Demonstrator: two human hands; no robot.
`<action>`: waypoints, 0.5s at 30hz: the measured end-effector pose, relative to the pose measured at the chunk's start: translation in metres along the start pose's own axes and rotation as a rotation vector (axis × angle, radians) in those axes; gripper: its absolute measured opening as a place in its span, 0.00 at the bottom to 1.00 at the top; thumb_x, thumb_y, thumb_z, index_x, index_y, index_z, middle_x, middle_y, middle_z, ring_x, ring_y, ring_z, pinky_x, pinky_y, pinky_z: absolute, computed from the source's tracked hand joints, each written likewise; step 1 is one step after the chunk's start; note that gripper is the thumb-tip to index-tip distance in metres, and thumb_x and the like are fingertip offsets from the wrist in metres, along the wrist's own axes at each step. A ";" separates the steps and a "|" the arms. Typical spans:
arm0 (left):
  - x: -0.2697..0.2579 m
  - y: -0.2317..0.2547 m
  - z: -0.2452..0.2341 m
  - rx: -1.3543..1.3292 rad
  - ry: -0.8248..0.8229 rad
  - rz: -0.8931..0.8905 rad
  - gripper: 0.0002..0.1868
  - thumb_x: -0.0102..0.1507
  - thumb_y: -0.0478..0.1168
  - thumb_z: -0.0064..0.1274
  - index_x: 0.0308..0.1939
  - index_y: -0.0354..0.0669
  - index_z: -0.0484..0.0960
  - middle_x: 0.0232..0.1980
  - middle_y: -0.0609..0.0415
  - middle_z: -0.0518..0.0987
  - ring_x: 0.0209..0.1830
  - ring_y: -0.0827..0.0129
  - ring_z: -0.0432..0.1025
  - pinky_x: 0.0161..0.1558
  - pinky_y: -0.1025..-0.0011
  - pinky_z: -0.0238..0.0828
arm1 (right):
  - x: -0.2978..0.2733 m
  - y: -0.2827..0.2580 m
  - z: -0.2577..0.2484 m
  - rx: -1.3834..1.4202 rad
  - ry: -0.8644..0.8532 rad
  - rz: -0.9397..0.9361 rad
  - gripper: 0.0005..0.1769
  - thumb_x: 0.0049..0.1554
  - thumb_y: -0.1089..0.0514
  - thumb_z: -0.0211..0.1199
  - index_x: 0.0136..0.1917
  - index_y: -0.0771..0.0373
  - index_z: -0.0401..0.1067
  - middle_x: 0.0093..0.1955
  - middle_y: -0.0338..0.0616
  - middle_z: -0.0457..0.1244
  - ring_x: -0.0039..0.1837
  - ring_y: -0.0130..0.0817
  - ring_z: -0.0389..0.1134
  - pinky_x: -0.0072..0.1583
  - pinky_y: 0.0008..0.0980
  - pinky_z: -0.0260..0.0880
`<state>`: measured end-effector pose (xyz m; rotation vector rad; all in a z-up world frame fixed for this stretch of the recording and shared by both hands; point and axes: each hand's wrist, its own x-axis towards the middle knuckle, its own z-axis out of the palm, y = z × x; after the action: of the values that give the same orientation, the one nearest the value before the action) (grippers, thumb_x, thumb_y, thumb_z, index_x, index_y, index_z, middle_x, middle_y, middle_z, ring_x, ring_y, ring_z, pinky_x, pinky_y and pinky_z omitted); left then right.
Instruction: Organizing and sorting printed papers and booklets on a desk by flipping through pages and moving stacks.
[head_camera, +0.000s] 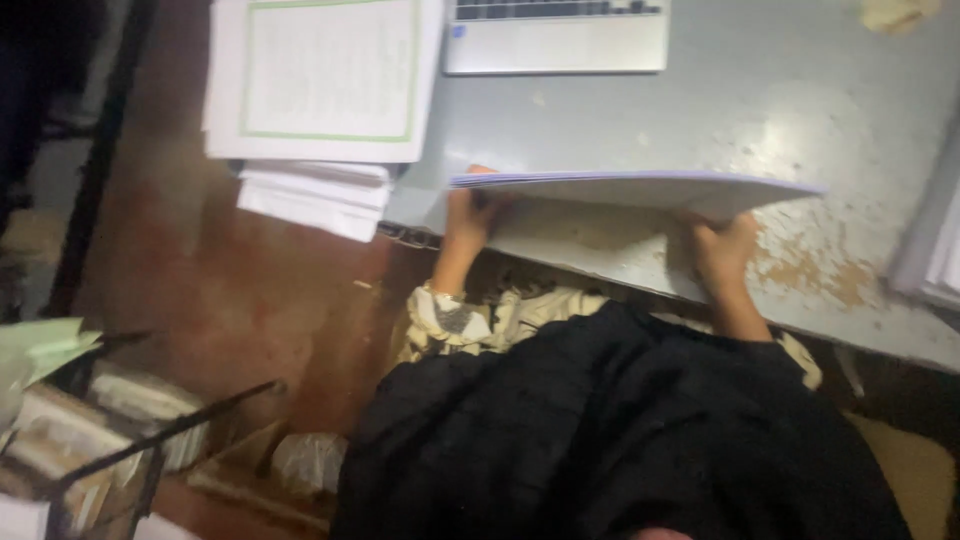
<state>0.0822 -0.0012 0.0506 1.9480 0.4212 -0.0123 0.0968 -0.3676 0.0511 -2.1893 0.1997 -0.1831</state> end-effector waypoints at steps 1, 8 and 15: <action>0.005 0.010 0.000 0.015 -0.016 -0.003 0.21 0.62 0.52 0.64 0.49 0.40 0.83 0.46 0.42 0.84 0.54 0.49 0.78 0.56 0.52 0.73 | -0.001 -0.014 -0.004 -0.043 -0.039 0.034 0.08 0.55 0.66 0.72 0.46 0.74 0.78 0.40 0.66 0.68 0.46 0.65 0.71 0.50 0.51 0.67; -0.022 0.034 -0.016 0.348 0.027 0.319 0.31 0.69 0.52 0.61 0.23 0.27 0.74 0.21 0.36 0.71 0.26 0.48 0.72 0.36 0.61 0.69 | 0.004 0.038 -0.011 0.124 -0.055 0.120 0.19 0.46 0.57 0.81 0.51 0.58 0.81 0.46 0.50 0.71 0.51 0.51 0.73 0.54 0.47 0.69; -0.044 0.059 -0.025 0.250 -0.468 0.107 0.26 0.62 0.46 0.65 0.55 0.30 0.77 0.54 0.35 0.82 0.61 0.45 0.74 0.60 0.49 0.70 | -0.038 -0.049 -0.095 0.116 -0.453 0.128 0.31 0.41 0.57 0.82 0.50 0.79 0.72 0.46 0.69 0.69 0.50 0.58 0.69 0.52 0.52 0.67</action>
<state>0.0538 -0.0120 0.1219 2.1287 0.0035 -0.4616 0.0442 -0.4060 0.1435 -2.0347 0.0700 0.3619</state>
